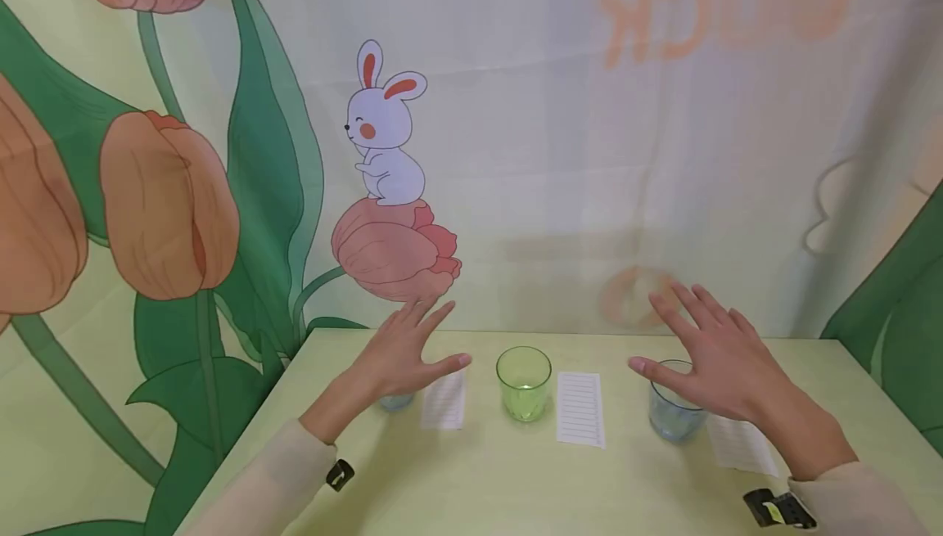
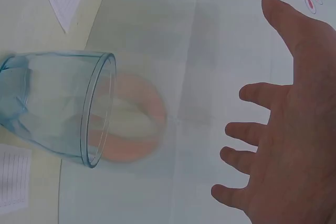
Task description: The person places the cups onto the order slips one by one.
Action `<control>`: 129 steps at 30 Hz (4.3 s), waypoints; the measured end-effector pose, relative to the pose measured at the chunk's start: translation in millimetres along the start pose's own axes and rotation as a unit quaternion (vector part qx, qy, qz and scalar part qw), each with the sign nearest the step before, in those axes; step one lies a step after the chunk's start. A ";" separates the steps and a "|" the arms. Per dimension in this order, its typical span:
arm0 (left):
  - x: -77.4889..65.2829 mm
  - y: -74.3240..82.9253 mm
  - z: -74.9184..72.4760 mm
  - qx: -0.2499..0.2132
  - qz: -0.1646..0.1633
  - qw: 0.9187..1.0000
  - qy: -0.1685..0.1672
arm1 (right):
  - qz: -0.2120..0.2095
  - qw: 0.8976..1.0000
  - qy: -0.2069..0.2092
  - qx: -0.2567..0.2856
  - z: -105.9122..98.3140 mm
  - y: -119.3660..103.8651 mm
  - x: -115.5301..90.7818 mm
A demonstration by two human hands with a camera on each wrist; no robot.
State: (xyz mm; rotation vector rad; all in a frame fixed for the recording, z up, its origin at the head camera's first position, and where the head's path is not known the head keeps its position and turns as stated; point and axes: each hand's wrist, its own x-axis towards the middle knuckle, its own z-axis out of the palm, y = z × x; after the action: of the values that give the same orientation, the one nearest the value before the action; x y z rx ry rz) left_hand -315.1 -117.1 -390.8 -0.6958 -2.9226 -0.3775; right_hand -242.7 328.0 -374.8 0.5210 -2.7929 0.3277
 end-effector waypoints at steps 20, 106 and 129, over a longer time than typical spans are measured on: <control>-31.5 -69.2 -16.8 -0.092 -0.021 0.991 0.097 | -0.112 0.987 0.100 0.065 40.0 -92.6 16.1; -15.6 -94.2 61.7 -0.345 -0.096 0.930 0.080 | -0.184 0.955 -0.222 0.067 192.5 -195.7 57.3; -0.4 -60.0 93.3 -0.343 -0.087 0.934 0.056 | -0.200 0.953 -0.218 0.063 192.2 -194.8 58.4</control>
State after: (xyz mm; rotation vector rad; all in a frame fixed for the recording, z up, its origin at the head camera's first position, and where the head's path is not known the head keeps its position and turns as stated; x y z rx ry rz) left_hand -347.0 -144.3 -493.5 -0.4444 -2.7147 -1.4436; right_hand -265.1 80.5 -503.4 1.3100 -2.9813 0.3332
